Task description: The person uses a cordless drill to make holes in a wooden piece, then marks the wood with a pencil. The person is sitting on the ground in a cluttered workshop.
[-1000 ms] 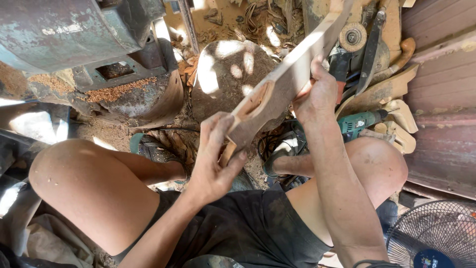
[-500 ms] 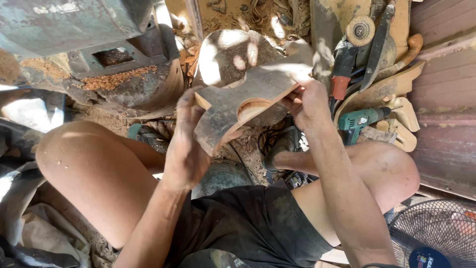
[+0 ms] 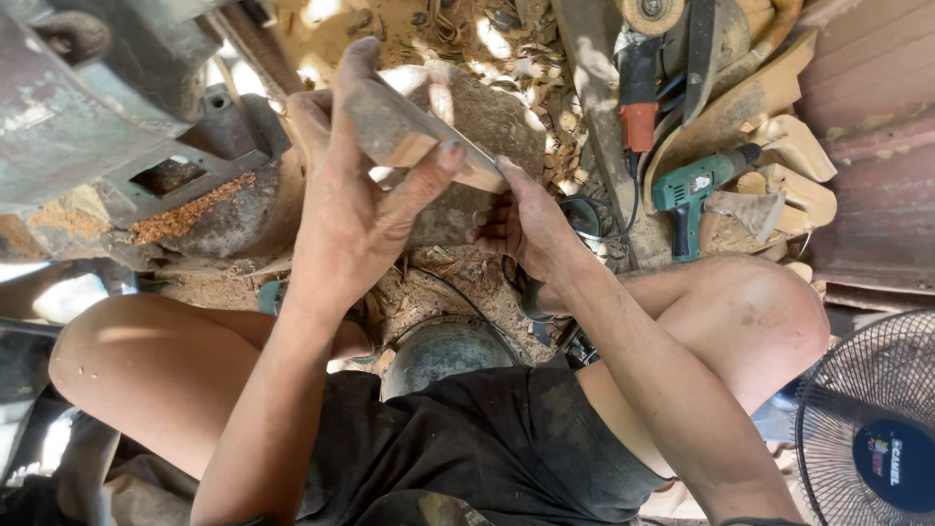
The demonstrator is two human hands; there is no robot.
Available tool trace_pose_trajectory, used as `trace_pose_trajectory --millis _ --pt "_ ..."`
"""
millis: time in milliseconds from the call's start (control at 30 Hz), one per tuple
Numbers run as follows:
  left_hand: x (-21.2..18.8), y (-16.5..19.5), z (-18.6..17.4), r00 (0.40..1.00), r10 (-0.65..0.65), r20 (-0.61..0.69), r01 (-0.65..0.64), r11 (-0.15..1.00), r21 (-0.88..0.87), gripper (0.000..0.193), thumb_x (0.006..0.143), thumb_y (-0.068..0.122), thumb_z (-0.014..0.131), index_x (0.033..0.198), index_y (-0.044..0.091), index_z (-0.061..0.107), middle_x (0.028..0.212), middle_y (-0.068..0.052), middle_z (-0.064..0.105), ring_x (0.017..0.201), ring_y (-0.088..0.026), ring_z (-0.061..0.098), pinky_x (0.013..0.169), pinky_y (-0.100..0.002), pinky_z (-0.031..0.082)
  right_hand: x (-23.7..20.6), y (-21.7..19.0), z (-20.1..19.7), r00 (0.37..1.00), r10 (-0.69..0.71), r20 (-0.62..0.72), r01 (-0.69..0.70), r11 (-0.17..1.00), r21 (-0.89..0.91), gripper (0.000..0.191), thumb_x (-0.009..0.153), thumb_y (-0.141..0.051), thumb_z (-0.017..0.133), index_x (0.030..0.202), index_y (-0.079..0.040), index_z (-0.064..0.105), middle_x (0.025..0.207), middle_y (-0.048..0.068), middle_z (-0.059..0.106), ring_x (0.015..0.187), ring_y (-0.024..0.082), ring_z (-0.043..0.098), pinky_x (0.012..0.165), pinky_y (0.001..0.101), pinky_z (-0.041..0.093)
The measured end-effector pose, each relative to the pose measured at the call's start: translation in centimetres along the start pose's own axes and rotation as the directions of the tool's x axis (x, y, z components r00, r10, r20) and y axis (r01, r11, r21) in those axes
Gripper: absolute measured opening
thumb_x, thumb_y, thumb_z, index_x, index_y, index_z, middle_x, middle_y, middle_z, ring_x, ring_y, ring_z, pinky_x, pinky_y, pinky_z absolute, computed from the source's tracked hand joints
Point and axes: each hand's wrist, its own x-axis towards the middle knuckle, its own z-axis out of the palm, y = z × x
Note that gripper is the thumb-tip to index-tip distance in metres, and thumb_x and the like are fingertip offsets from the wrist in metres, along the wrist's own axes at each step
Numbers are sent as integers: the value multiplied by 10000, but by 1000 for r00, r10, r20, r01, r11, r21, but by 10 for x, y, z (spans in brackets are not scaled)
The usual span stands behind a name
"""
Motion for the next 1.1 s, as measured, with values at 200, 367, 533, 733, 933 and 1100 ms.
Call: trace_pose_trajectory --millis 200,367,533,733,933,1100 --pt "-43 -10 -11 995 88 -50 -70 954 291 914 898 356 873 1594 112 334 1322 -169 349 1305 -301 445 1098 -500 554 -7 -6 -1 971 -143 192 145 989 5 498 1026 -507 483 893 -48 627 725 81 664 606 200 670 515 322 550" --pt "-81 -70 -2 997 -15 -75 5 991 -133 867 940 250 906 1586 158 335 1499 -171 418 1341 -296 518 1093 -480 543 -11 -27 2 932 -343 116 325 648 -689 420 1012 -457 551 1006 -57 680 736 59 680 667 169 664 625 350 540" --pt "-103 -94 -14 866 -420 271 494 635 -594 860 827 192 870 1525 134 373 1489 -186 483 1279 -283 626 1013 -413 589 -46 -53 4 763 -612 210 477 312 -822 428 1012 -423 644 1163 -24 679 977 74 742 893 176 724 802 382 553" --pt "-86 -154 4 610 -785 107 787 584 -196 390 975 170 603 1346 60 549 1292 -216 648 1073 -333 690 881 -480 601 -139 -130 -70 654 -726 212 367 59 -928 329 1073 -353 657 1178 -43 694 1000 108 725 894 237 703 758 409 556" --pt "-93 -193 26 841 -492 -226 542 762 355 430 974 89 669 1387 58 555 1306 -226 559 1184 -353 582 1007 -482 503 -47 -140 -187 809 -571 -136 366 673 -643 277 1054 -213 687 1214 9 646 1008 46 712 820 128 690 680 259 582" --pt "-104 -180 30 793 -504 -343 605 717 346 445 966 109 658 1388 54 527 1252 -180 631 1132 -320 643 992 -474 547 79 -98 -228 787 -605 -119 313 558 -769 575 1048 -229 815 1419 94 517 1122 97 692 933 180 655 739 302 552"
